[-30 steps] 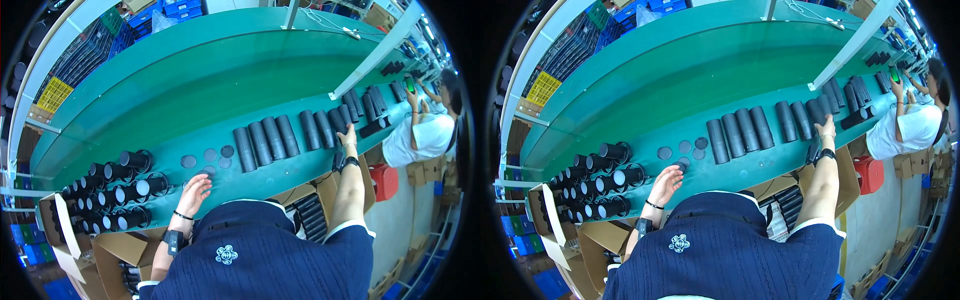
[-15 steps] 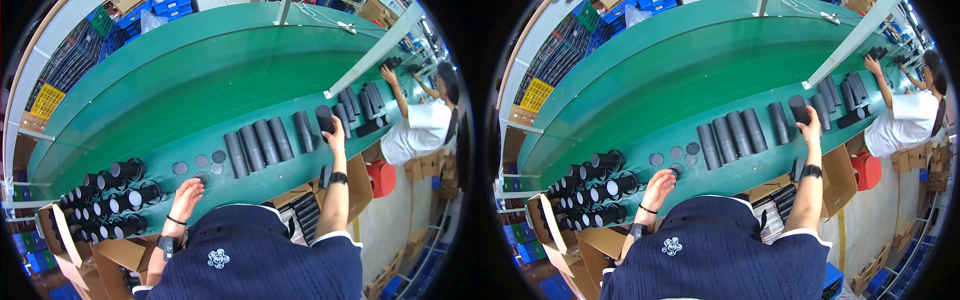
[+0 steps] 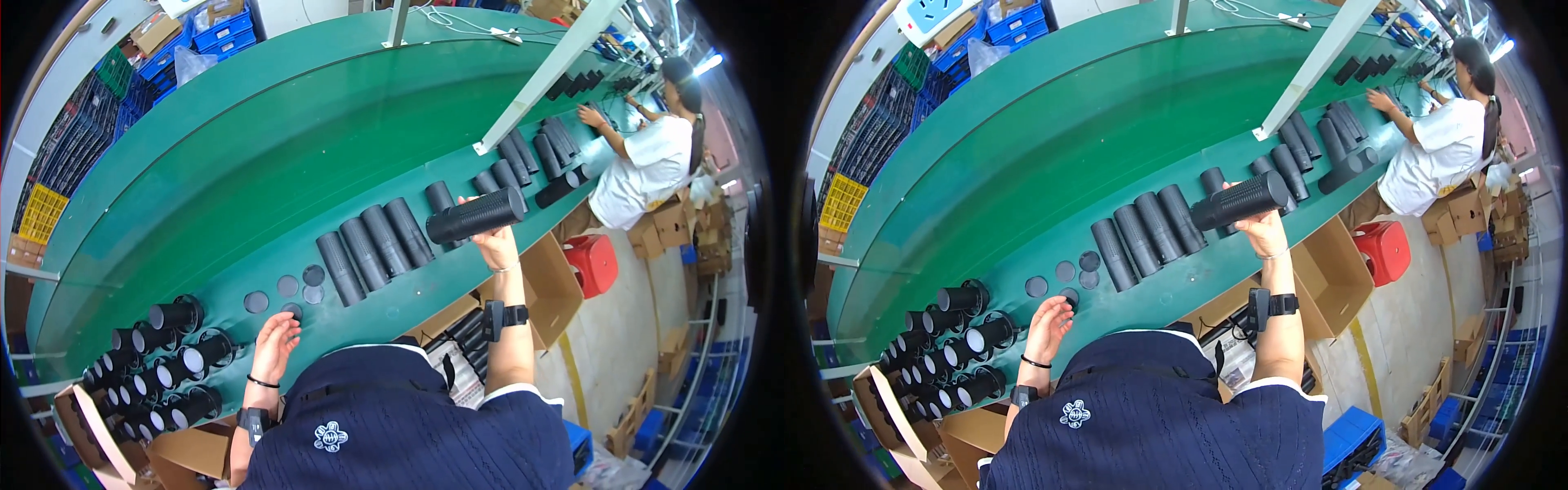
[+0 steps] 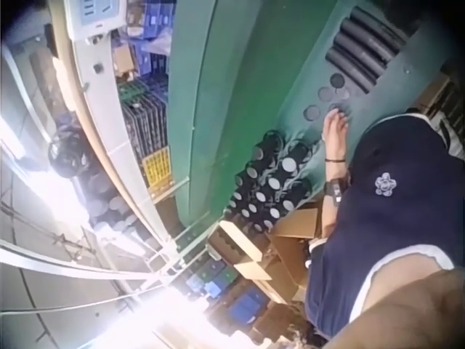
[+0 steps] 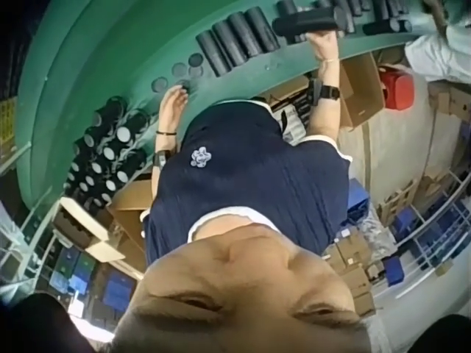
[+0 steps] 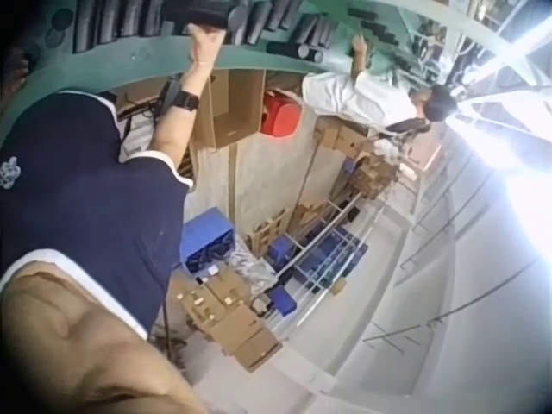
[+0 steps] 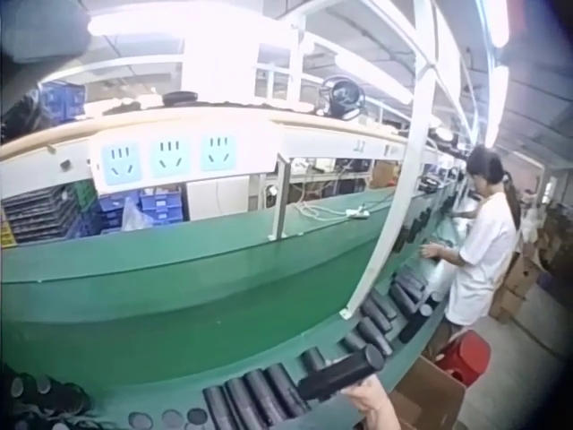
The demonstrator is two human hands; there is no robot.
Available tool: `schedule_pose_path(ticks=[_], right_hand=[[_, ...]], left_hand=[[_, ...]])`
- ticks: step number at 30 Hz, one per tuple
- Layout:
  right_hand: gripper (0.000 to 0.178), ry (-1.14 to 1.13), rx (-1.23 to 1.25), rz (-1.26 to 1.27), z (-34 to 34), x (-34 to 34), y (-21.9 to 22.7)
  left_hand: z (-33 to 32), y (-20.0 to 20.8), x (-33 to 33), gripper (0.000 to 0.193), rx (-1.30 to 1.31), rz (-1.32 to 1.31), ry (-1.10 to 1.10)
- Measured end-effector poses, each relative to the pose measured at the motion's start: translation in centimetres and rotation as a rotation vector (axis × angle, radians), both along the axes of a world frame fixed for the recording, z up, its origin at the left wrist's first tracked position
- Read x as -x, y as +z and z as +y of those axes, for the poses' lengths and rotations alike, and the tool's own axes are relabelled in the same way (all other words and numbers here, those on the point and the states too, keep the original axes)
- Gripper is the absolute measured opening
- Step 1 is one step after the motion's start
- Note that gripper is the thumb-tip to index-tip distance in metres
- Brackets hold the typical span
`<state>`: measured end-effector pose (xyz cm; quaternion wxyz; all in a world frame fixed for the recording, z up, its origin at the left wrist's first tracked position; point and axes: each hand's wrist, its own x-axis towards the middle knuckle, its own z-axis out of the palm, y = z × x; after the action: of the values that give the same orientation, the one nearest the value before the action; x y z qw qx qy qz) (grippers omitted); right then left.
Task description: The person picks up a black cylinder and a cap, fits the cap onto the cylinder by hand, and places the assembled unit back on the table, repeating this process for several units.
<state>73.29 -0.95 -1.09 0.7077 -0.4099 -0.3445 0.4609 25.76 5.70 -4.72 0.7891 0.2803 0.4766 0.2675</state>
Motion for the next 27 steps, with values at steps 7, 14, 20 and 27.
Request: schedule_pose_path(ticks=[7,14,20,27], right_hand=[[0.077,0.035,0.093,0.091,0.1,0.0,-0.5],[0.085,0.225,0.001,0.185,-0.4,0.5,0.1],[0.086,-0.011,0.078,-0.072,-0.1,-2.2,1.4],[0.067,-0.361,1.004,-1.333,4.8,-8.6,-6.1]], left_hand=[[-0.2,-0.4,0.6,0.023,0.007,-0.004,0.041],[-0.4,-0.7,1.2,0.024,0.016,-0.006,0.062],[-0.4,-0.4,1.5,0.024,0.003,0.007,0.100],[-0.4,-0.8,1.2,0.022,0.029,-0.024,0.082]])
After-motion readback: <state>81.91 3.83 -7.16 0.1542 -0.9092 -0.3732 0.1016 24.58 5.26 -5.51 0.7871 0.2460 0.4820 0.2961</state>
